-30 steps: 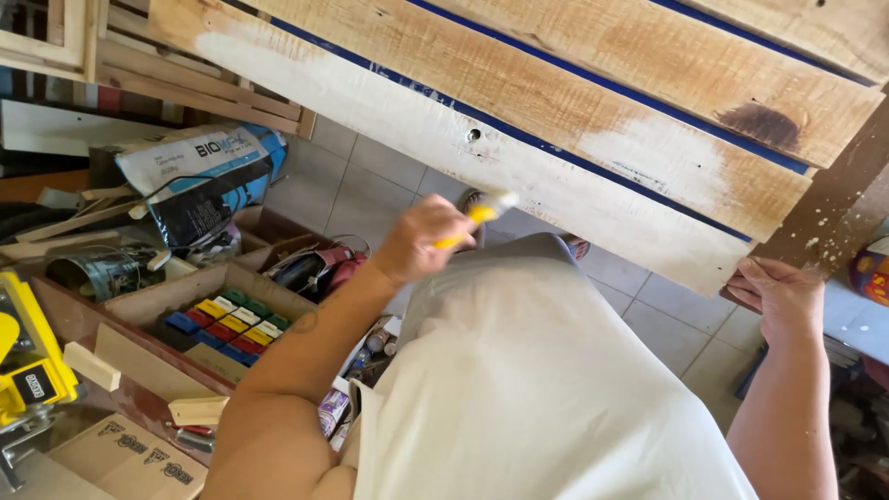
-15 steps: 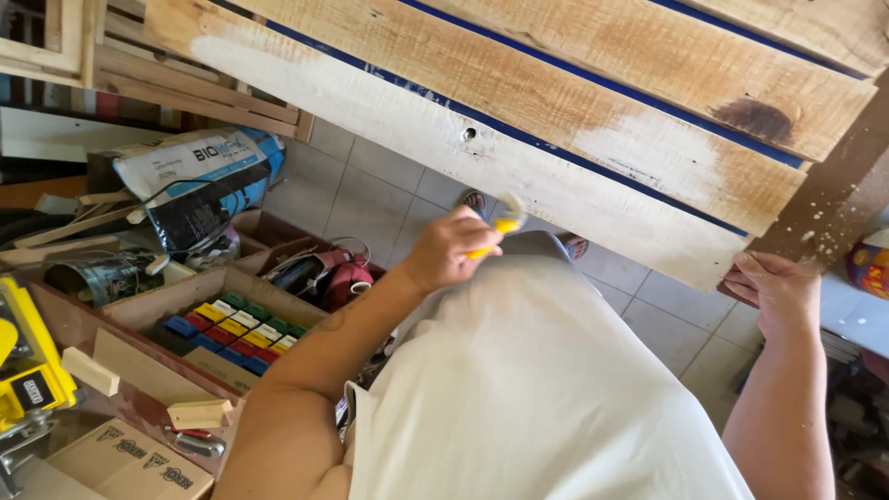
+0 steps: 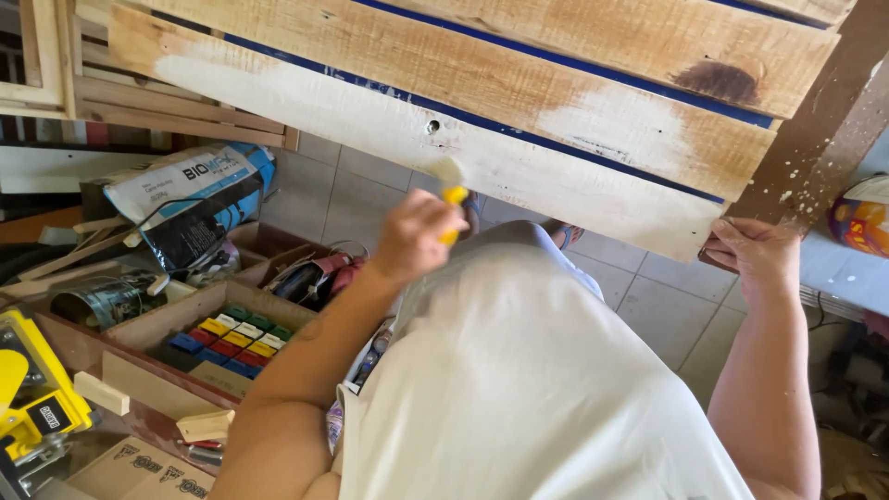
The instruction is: The person is applying white paint or primer to wooden boards using a paintbrush in a workshop environment.
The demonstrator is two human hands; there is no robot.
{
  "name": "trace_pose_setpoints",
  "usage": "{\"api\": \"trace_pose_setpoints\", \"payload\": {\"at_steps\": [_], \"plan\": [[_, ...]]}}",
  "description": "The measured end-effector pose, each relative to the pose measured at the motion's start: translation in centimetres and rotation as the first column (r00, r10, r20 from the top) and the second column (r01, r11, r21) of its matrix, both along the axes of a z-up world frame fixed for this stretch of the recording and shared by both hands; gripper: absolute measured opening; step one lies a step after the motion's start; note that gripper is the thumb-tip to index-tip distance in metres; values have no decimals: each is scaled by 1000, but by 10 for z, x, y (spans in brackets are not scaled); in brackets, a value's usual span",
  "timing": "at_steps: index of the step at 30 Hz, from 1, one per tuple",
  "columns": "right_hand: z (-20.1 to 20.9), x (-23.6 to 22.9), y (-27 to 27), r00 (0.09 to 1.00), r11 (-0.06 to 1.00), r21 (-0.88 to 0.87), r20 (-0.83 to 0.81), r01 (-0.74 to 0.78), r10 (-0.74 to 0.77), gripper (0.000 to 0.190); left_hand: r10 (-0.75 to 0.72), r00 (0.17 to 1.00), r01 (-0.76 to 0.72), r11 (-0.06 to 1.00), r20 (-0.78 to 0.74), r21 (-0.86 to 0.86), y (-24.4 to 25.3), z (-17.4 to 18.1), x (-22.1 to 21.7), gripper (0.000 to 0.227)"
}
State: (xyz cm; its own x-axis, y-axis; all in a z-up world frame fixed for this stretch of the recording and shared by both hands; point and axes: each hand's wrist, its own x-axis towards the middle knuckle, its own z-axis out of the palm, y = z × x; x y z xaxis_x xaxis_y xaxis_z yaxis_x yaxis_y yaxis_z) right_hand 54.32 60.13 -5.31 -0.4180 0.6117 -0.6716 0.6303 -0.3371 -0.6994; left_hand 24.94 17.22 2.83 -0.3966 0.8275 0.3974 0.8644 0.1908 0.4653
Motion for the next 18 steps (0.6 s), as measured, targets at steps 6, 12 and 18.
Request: {"api": "trace_pose_setpoints", "payload": {"at_steps": [6,12,18], "plan": [[-2,1,1,1000,1000,-12,-15,-9,9,24,-332,912,304,942,242,145,81,7,50,7],[14,-7,-4,1000,999,-29,-12,-23,23,24,-50,941,34,998,335,54,22,-14,-1,21],[13,-6,-4,999,999,-30,-37,-22,21,24,370,925,-374,927,-88,-27,-71,12,-45,18]]}}
